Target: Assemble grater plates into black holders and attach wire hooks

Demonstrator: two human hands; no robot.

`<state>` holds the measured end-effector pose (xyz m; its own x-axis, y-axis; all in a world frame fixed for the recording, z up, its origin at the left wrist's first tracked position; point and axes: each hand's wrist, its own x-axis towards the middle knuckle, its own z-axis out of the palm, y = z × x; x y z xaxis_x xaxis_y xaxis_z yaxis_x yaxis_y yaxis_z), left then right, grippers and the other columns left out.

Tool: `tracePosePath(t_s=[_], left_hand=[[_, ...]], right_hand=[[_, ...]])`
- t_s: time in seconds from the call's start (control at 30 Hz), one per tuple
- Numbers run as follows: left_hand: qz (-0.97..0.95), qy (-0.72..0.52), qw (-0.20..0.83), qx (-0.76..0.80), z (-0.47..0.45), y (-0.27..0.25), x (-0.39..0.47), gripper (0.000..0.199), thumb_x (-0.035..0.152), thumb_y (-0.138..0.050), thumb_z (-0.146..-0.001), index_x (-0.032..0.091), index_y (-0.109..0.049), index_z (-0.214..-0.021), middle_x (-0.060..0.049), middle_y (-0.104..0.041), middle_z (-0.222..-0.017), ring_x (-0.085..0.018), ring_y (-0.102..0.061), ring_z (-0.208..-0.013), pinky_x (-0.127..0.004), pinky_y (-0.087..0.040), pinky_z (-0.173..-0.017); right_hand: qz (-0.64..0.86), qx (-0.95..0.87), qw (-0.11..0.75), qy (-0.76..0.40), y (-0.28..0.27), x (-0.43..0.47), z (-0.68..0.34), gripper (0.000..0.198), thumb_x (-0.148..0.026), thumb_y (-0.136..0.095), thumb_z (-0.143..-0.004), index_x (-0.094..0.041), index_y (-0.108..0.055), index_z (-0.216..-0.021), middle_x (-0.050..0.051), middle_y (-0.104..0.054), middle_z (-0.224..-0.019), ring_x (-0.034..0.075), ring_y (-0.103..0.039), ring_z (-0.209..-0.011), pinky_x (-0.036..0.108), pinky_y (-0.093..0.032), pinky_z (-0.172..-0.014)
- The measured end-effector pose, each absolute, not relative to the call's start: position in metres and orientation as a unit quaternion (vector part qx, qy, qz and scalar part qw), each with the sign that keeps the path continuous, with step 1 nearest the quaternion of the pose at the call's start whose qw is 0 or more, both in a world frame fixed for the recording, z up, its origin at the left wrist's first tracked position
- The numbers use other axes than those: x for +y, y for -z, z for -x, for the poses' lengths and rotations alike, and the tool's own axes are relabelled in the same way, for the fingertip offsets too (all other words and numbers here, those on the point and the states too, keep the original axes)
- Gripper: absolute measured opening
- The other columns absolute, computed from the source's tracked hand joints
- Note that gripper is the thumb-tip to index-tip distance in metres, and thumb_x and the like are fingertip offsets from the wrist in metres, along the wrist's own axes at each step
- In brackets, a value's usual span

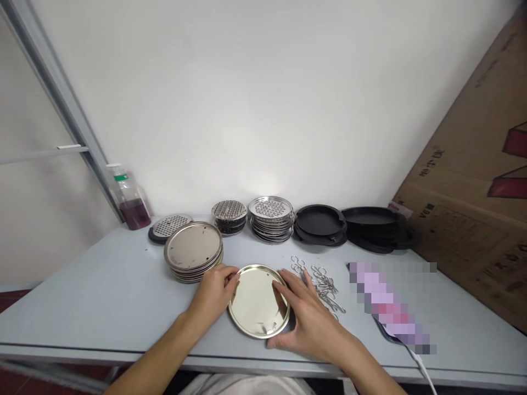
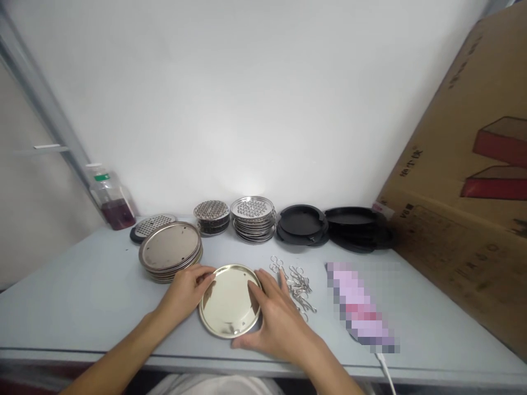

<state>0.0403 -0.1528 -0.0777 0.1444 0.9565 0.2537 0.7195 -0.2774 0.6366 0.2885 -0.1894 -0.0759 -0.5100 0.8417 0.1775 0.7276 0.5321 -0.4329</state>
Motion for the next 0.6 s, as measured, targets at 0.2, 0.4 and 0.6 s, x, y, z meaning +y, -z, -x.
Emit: tracePosePath(t_s=[0.2,0.4,0.6], left_hand=[[-0.75,-0.339,0.246,0.512,-0.024,0.082,-0.168,0.03,0.028,-0.044,-0.097,0.021,-0.071,-0.107,-0.006,-0.071,-0.108,-0.02,-0.065,-0.101,-0.032,-0.048,-0.092],[-0.745,-0.34,0.261,0.511,-0.019,0.081,-0.173,0.03,0.029,-0.043,-0.097,0.022,-0.069,-0.109,-0.006,-0.07,-0.111,-0.02,-0.065,-0.101,-0.032,-0.049,-0.092],[-0.74,-0.327,0.242,0.536,-0.031,0.081,-0.173,0.036,0.022,-0.059,-0.086,0.024,-0.064,-0.121,-0.006,-0.067,-0.121,-0.023,-0.061,-0.109,-0.036,-0.048,-0.096]], right_hand=[[0.459,-0.855,0.177,-0.165,0.073,-0.19,-0.29,0.109,-0.08,-0.071,-0.055,-0.024,-0.043,-0.145,0.017,-0.039,-0.15,0.035,-0.025,-0.145,0.059,0.004,-0.119],[0.447,-0.862,0.166,-0.169,0.075,-0.186,-0.29,0.115,-0.087,-0.064,-0.055,-0.02,-0.042,-0.146,0.021,-0.035,-0.153,0.039,-0.021,-0.146,0.061,0.003,-0.118],[0.474,-0.851,0.169,-0.148,0.075,-0.186,-0.284,0.086,-0.076,-0.062,-0.072,-0.023,-0.053,-0.139,0.019,-0.048,-0.14,0.036,-0.04,-0.135,0.064,-0.002,-0.117]])
